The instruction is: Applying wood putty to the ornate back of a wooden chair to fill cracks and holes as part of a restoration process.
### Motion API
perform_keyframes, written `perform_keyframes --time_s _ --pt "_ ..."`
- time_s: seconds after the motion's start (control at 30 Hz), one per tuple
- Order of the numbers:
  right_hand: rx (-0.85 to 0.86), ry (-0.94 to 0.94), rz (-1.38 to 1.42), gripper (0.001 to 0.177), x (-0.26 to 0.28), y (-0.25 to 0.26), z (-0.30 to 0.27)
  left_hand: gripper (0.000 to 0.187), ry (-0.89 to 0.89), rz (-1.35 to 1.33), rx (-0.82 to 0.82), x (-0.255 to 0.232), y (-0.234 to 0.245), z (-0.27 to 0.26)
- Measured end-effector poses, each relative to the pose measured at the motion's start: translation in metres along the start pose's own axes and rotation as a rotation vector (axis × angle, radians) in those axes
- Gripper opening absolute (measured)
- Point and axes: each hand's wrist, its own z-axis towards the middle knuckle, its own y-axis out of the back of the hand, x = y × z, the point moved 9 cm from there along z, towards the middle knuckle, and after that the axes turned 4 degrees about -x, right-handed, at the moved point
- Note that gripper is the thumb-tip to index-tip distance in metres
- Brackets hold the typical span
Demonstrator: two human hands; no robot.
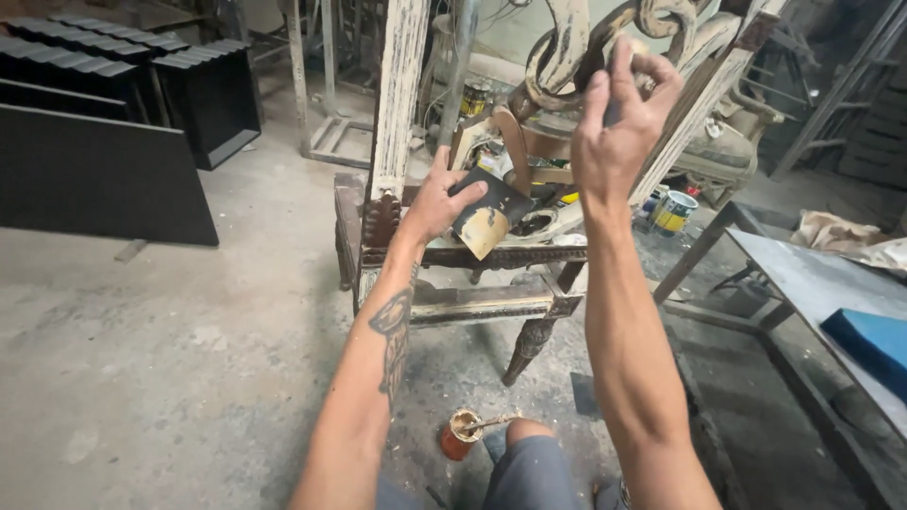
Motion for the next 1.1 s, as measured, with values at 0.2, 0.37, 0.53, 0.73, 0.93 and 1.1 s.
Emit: perform_keyframes --time_s 0.2,0.37,0.53,0.73,0.93,1.1 --pt "0.069 0.028 -0.146 0.038 -0.001 0.000 0.013 0.053 -0.064 -0.028 -0.004 0.000 -0.002 0.004" --pt "0.129 0.064 -0.154 0.051 -0.010 -0.014 -0.013 0.071 0.009 -0.044 -0.008 0.004 -0.002 0.002" --pt "0.210 -0.014 -0.098 0.034 0.002 0.004 -0.003 0.065 -0.018 -0.045 -0.001 0.003 -0.001 0.001" --pt "0.151 0.024 -0.181 0.035 0.008 0.006 0.014 0.067 0.006 -0.059 0.002 -0.010 0.000 -0.005" --pt "0.278 -0.188 0.010 0.033 0.028 0.061 -0.039 0.070 0.007 -0.176 -0.040 -0.008 -0.007 -0.026" --pt "0.428 -0.447 0.108 0.036 -0.006 0.085 -0.130 0.041 -0.320 -0.204 -0.690 0.010 0.003 -0.082"
